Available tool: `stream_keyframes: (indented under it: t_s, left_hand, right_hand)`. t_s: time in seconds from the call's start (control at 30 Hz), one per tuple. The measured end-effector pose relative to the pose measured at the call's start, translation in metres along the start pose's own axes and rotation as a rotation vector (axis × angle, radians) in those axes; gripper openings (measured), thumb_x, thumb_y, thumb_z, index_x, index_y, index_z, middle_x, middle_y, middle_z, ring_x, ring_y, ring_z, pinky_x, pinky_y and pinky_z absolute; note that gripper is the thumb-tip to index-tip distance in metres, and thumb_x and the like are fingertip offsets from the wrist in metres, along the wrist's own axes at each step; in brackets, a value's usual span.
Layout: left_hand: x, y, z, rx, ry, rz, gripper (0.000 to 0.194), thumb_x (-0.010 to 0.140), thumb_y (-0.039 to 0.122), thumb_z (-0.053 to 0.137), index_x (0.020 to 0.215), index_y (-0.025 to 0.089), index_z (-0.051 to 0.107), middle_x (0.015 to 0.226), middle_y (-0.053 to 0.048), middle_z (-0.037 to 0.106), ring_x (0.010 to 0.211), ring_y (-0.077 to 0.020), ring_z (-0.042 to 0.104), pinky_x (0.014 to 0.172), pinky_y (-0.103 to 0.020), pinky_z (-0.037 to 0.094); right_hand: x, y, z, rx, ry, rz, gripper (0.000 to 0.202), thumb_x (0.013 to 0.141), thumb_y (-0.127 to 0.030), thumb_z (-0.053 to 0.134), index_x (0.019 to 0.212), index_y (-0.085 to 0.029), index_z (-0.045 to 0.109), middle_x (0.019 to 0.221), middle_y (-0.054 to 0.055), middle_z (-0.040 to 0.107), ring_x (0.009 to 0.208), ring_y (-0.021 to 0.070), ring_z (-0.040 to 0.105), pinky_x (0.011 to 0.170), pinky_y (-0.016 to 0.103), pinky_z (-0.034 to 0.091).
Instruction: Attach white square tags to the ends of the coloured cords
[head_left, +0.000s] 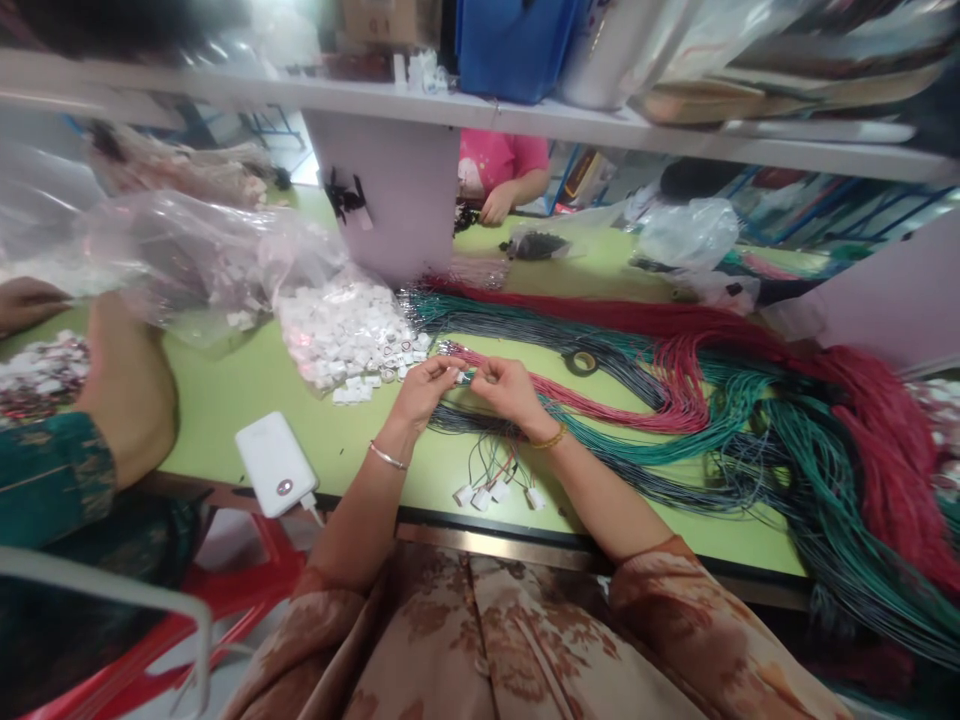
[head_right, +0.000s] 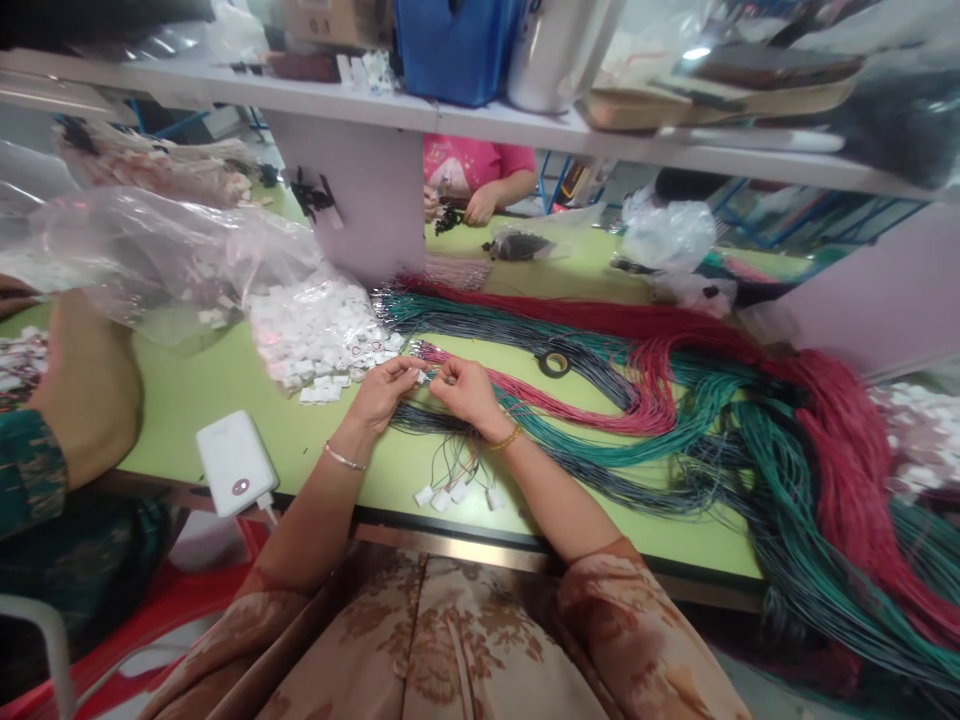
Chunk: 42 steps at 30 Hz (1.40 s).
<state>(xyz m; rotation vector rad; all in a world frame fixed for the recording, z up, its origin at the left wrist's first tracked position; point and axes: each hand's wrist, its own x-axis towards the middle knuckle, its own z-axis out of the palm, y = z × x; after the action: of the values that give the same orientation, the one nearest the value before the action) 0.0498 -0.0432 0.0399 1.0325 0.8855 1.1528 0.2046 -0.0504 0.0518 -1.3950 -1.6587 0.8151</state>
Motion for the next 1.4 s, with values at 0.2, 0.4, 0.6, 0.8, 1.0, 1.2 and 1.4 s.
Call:
stream_keyframes:
  t_s: [0.2, 0.4, 0.6, 0.8, 1.0, 1.2, 1.4]
  left_hand:
    - [0.003, -0.008, 0.004, -0.042, 0.093, -0.064, 0.024, 0.063, 0.028, 0.077, 0.081, 0.014, 0.071, 0.078, -0.002, 0.068, 0.067, -0.0096, 0.055, 0.069, -0.024, 0.044]
    - [0.003, -0.01, 0.002, -0.019, 0.117, -0.094, 0.024, 0.06, 0.028, 0.077, 0.078, 0.013, 0.071, 0.074, -0.002, 0.066, 0.063, -0.009, 0.052, 0.065, -0.024, 0.042]
    - [0.007, -0.022, -0.001, 0.214, 0.06, -0.179, 0.014, 0.064, 0.027, 0.068, 0.07, 0.014, 0.069, 0.06, 0.0, 0.06, 0.055, -0.0093, 0.046, 0.057, -0.023, 0.037]
    - [-0.002, -0.017, -0.007, 0.72, -0.18, -0.19, 0.012, 0.063, 0.02, 0.058, 0.053, 0.016, 0.063, 0.049, 0.002, 0.054, 0.05, -0.0113, 0.043, 0.049, -0.024, 0.028]
    - [-0.004, -0.016, 0.0, 0.554, -0.259, -0.196, 0.013, 0.065, 0.027, 0.064, 0.064, 0.015, 0.067, 0.057, 0.0, 0.059, 0.053, -0.0119, 0.049, 0.051, -0.024, 0.034]
    - [0.007, -0.017, 0.001, 0.101, 0.125, -0.118, 0.03, 0.06, 0.034, 0.078, 0.076, 0.014, 0.063, 0.066, -0.001, 0.062, 0.06, -0.0095, 0.054, 0.06, -0.022, 0.042]
    - [0.007, -0.011, 0.001, -0.105, 0.186, -0.184, 0.031, 0.059, 0.031, 0.081, 0.076, 0.014, 0.061, 0.066, 0.001, 0.059, 0.056, -0.0066, 0.054, 0.053, -0.018, 0.038]
  right_hand:
    - [0.001, 0.004, 0.002, 0.01, -0.02, -0.08, 0.024, 0.077, -0.039, 0.051, 0.066, -0.017, 0.053, 0.061, -0.002, 0.05, 0.057, 0.0103, 0.039, 0.057, 0.023, 0.033]
    - [-0.004, 0.014, 0.006, -0.091, -0.052, -0.111, 0.026, 0.081, -0.038, 0.049, 0.064, -0.018, 0.049, 0.057, -0.003, 0.046, 0.055, 0.0102, 0.036, 0.055, 0.023, 0.029]
    - [0.018, 0.029, -0.01, -0.148, -0.212, -0.113, 0.031, 0.087, -0.04, 0.045, 0.069, -0.016, 0.056, 0.064, -0.001, 0.053, 0.061, 0.0119, 0.044, 0.058, 0.024, 0.032]
    - [0.047, 0.054, -0.009, -0.56, -0.125, -0.056, 0.019, 0.087, -0.03, 0.052, 0.086, -0.016, 0.063, 0.088, 0.007, 0.064, 0.079, 0.0173, 0.051, 0.069, 0.026, 0.033]
    - [0.047, 0.068, -0.006, -0.633, -0.116, -0.119, 0.021, 0.09, -0.028, 0.043, 0.086, -0.017, 0.06, 0.091, 0.008, 0.064, 0.079, 0.018, 0.052, 0.067, 0.027, 0.031]
    - [0.049, 0.067, -0.021, -0.532, -0.038, -0.095, 0.019, 0.089, -0.027, 0.041, 0.09, -0.018, 0.057, 0.078, 0.004, 0.064, 0.066, 0.0164, 0.05, 0.061, 0.026, 0.029]
    - [0.057, 0.043, -0.025, -0.537, -0.075, -0.079, 0.014, 0.079, -0.029, 0.052, 0.081, -0.017, 0.061, 0.073, 0.003, 0.064, 0.062, 0.0145, 0.05, 0.057, 0.025, 0.026]
